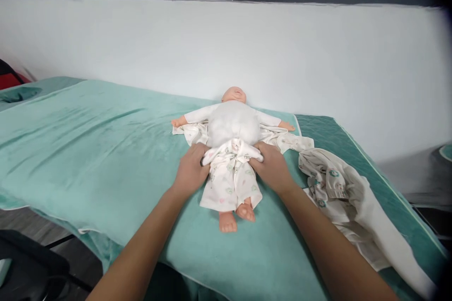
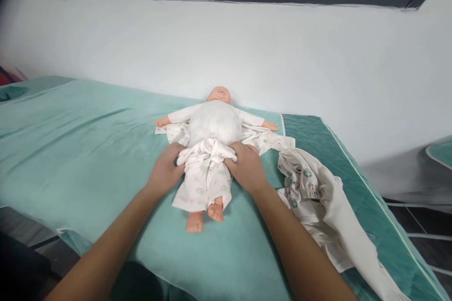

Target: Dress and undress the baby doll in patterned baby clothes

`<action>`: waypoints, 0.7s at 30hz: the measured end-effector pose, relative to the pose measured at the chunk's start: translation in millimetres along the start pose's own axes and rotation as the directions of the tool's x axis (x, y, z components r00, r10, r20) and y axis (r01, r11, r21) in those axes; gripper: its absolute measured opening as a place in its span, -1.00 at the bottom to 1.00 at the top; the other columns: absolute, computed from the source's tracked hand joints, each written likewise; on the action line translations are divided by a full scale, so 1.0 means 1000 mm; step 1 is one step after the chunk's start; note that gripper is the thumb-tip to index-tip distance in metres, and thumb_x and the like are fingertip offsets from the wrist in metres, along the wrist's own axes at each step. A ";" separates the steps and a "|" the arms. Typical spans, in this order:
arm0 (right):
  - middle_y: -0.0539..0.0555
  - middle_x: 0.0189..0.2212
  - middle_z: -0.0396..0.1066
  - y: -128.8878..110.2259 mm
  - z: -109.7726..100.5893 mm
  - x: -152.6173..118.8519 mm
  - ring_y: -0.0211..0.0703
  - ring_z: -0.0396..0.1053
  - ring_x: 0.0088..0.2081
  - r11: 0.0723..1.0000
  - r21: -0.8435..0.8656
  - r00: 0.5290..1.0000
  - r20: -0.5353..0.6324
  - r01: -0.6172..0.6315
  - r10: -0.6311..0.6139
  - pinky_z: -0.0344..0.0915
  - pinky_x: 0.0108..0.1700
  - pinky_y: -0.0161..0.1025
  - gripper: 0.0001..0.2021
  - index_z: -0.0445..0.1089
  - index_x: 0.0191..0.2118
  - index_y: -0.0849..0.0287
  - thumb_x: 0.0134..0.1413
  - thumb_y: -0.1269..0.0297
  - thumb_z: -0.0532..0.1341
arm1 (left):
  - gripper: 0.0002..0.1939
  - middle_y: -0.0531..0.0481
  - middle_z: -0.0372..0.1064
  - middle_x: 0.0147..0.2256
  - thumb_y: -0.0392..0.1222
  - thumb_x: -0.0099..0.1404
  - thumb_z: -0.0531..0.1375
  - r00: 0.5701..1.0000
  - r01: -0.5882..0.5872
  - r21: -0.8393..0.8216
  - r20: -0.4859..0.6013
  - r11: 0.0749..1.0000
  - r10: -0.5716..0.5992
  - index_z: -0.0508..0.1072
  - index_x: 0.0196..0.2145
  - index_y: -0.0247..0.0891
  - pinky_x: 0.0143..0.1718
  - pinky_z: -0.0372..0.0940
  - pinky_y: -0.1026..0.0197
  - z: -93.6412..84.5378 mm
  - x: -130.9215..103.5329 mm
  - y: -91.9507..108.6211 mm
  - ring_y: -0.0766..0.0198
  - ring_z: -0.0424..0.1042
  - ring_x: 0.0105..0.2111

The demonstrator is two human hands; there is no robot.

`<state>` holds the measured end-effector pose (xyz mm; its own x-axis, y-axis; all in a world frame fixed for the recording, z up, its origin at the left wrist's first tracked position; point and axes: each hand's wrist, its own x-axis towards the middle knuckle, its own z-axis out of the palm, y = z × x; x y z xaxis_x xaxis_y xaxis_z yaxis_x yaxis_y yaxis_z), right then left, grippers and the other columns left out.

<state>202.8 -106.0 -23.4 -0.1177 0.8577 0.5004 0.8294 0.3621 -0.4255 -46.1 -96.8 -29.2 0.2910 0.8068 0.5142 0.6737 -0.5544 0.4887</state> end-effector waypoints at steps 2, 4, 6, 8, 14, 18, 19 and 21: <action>0.04 -0.35 0.44 0.001 -0.002 0.000 -0.05 0.34 -0.26 0.998 0.015 0.998 -0.018 0.061 -0.060 0.17 -0.13 -0.14 -0.95 0.33 -0.31 0.10 0.06 0.33 0.15 | -0.89 0.01 0.40 -0.23 -0.29 0.23 0.12 1.000 0.018 -0.016 0.016 1.000 -0.017 0.34 -0.26 -0.18 -0.17 0.25 0.14 -0.005 -0.020 0.008 0.17 0.34 -0.19; 0.05 -0.32 0.44 0.000 -0.003 -0.001 -0.05 0.35 -0.22 0.989 0.039 0.990 -0.035 0.142 -0.140 0.17 -0.07 -0.13 -0.93 0.35 -0.28 0.11 0.07 0.34 0.16 | -0.89 0.00 0.41 -0.20 -0.28 0.24 0.12 0.998 0.054 -0.026 0.027 0.998 -0.053 0.35 -0.24 -0.17 -0.16 0.26 0.14 -0.008 -0.034 0.014 0.16 0.35 -0.17; 0.05 -0.32 0.44 -0.003 -0.005 -0.006 -0.06 0.36 -0.20 0.978 0.081 0.981 -0.025 0.194 -0.192 0.17 -0.02 -0.12 -0.93 0.36 -0.28 0.12 0.08 0.35 0.16 | -0.89 -0.01 0.41 -0.21 -0.26 0.24 0.11 0.995 0.087 -0.014 0.046 0.996 -0.086 0.35 -0.24 -0.17 -0.18 0.26 0.12 -0.008 -0.039 0.016 0.14 0.36 -0.19; 0.03 -0.33 0.45 -0.009 -0.007 -0.017 -0.07 0.37 -0.20 0.977 0.142 0.987 0.005 0.161 -0.164 0.18 -0.02 -0.12 -0.94 0.37 -0.29 0.12 0.08 0.36 0.18 | -0.87 -0.02 0.40 -0.23 -0.26 0.23 0.10 0.993 0.101 0.010 0.062 0.995 -0.101 0.35 -0.23 -0.17 -0.20 0.26 0.11 -0.006 -0.038 0.015 0.13 0.36 -0.20; 0.07 -0.14 0.45 -0.035 -0.022 -0.068 -0.04 0.37 -0.11 0.912 0.398 0.978 0.208 -0.098 0.015 0.25 -0.03 -0.12 -0.71 0.35 -0.03 0.09 0.15 0.16 0.22 | -0.78 -0.01 0.39 -0.20 -0.31 0.17 0.08 0.989 0.123 -0.103 0.090 0.987 -0.114 0.38 -0.20 -0.19 -0.09 0.24 0.10 -0.006 -0.027 0.011 0.13 0.34 -0.15; 0.16 0.15 0.21 -0.045 -0.030 -0.091 0.11 0.20 0.17 0.870 0.482 0.943 0.326 -0.105 -0.066 0.16 0.19 0.01 -0.10 0.07 0.26 0.05 -0.20 -0.01 0.45 | -0.65 -0.01 0.36 -0.12 -0.30 0.14 0.12 0.962 0.233 -0.316 0.215 0.920 -0.170 0.32 -0.08 -0.20 -0.03 0.28 0.13 -0.020 -0.031 0.015 0.18 0.35 -0.11; 0.17 0.16 0.18 -0.047 -0.030 -0.095 0.14 0.16 0.19 0.887 0.451 0.946 0.318 -0.096 -0.060 0.13 0.21 0.05 -0.03 0.05 0.27 0.05 -0.27 -0.01 0.48 | -0.58 -0.03 0.33 -0.06 -0.30 0.13 0.13 0.958 0.227 -0.348 0.249 0.909 -0.144 0.29 -0.01 -0.20 0.02 0.27 0.13 -0.023 -0.035 0.016 0.17 0.34 -0.05; 0.18 0.11 0.19 -0.052 -0.026 -0.099 0.16 0.17 0.17 0.925 0.372 0.964 0.264 -0.078 -0.025 0.12 0.21 0.09 -0.06 0.07 0.23 0.07 -0.29 0.03 0.49 | -0.39 -0.09 0.23 0.07 -0.32 0.09 0.18 0.958 0.169 -0.354 0.280 0.920 -0.068 0.19 0.12 -0.19 0.16 0.19 0.08 -0.028 -0.043 0.019 0.12 0.26 0.10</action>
<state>185.4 -219.6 -31.3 -0.2782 0.9144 0.2941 0.5729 0.4037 -0.7133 -65.3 -147.6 -22.1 0.4228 0.8675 0.2621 0.4283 -0.4462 0.7858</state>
